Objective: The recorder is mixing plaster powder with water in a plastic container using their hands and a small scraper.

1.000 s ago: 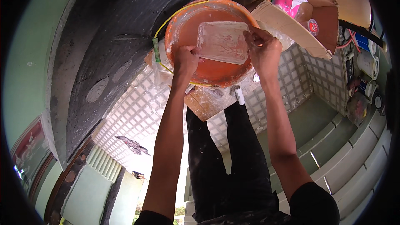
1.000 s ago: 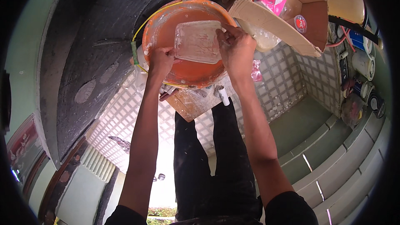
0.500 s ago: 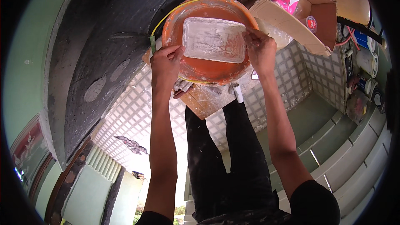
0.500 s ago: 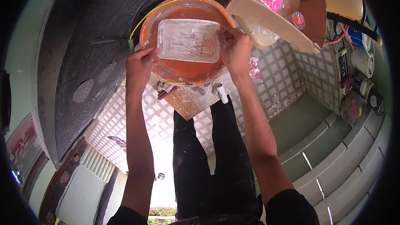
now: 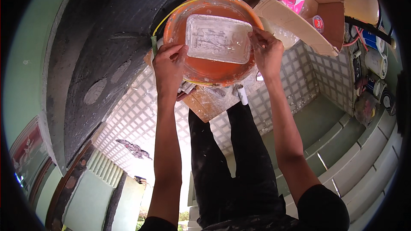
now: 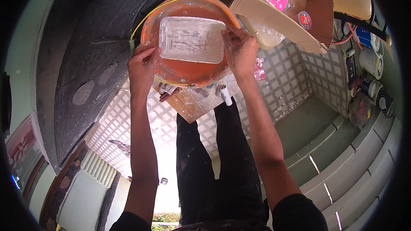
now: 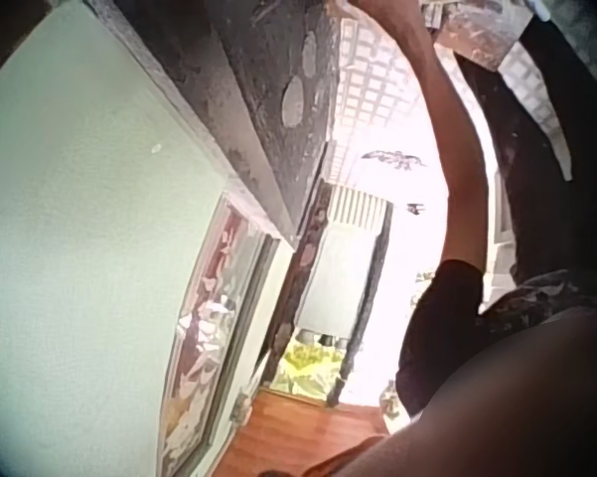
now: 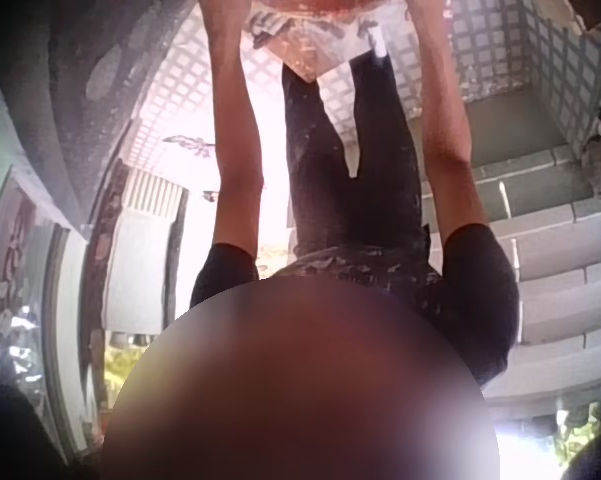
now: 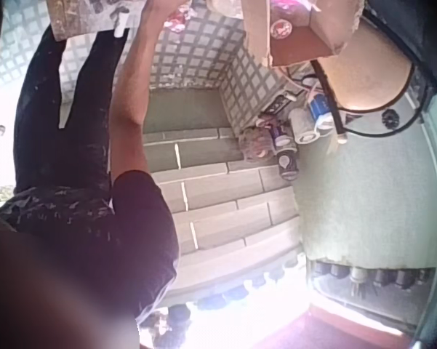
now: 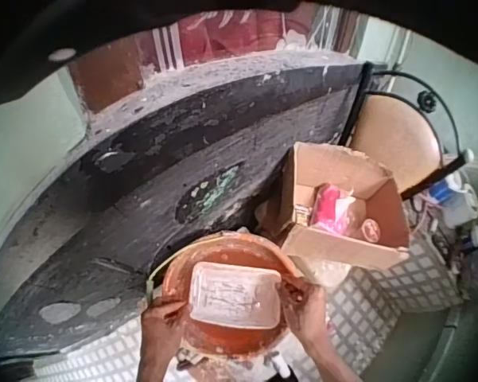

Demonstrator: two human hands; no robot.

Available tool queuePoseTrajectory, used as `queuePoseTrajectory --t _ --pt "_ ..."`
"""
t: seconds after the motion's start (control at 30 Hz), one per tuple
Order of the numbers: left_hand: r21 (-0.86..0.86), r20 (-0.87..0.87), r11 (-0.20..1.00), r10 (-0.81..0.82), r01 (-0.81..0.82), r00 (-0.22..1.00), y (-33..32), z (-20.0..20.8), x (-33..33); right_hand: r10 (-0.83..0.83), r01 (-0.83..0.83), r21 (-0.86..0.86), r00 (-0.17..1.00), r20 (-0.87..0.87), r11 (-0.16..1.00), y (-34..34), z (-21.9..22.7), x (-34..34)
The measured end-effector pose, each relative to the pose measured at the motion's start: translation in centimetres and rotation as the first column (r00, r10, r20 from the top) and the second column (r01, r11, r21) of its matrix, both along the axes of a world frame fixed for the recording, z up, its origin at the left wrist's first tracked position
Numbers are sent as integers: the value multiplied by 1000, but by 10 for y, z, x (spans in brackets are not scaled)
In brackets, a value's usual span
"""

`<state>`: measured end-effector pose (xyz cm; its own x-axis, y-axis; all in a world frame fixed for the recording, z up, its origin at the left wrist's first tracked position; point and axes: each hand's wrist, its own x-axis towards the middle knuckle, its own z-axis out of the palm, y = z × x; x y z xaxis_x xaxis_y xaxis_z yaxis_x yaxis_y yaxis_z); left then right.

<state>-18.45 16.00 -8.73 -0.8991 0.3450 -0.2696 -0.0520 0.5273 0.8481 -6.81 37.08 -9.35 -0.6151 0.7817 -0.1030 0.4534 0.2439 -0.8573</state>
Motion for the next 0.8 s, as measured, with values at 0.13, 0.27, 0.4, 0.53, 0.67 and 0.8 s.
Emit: queuePoseTrajectory --t 0.13,0.27,0.4,0.53,0.67,0.8 --pt "67 95 994 79 -85 992 3 3 5 16 -15 30 1000 -8 999 2 0 2" --pt "109 68 990 81 -88 994 0 8 9 12 -12 -14 1000 -12 1000 2 3 5" --pt "166 89 977 120 -134 989 0 19 12 40 -41 -66 999 -20 997 4 14 9" --pt "176 48 974 134 -140 990 -6 22 18 21 -23 -106 999 -25 994 -3 26 17" --pt "152 0 980 129 -127 992 -12 26 28 -3 -6 -180 999 -50 984 -11 35 28" --pt "163 31 975 150 -153 988 -17 29 39 -36 26 -251 999 -36 968 -18 44 37"
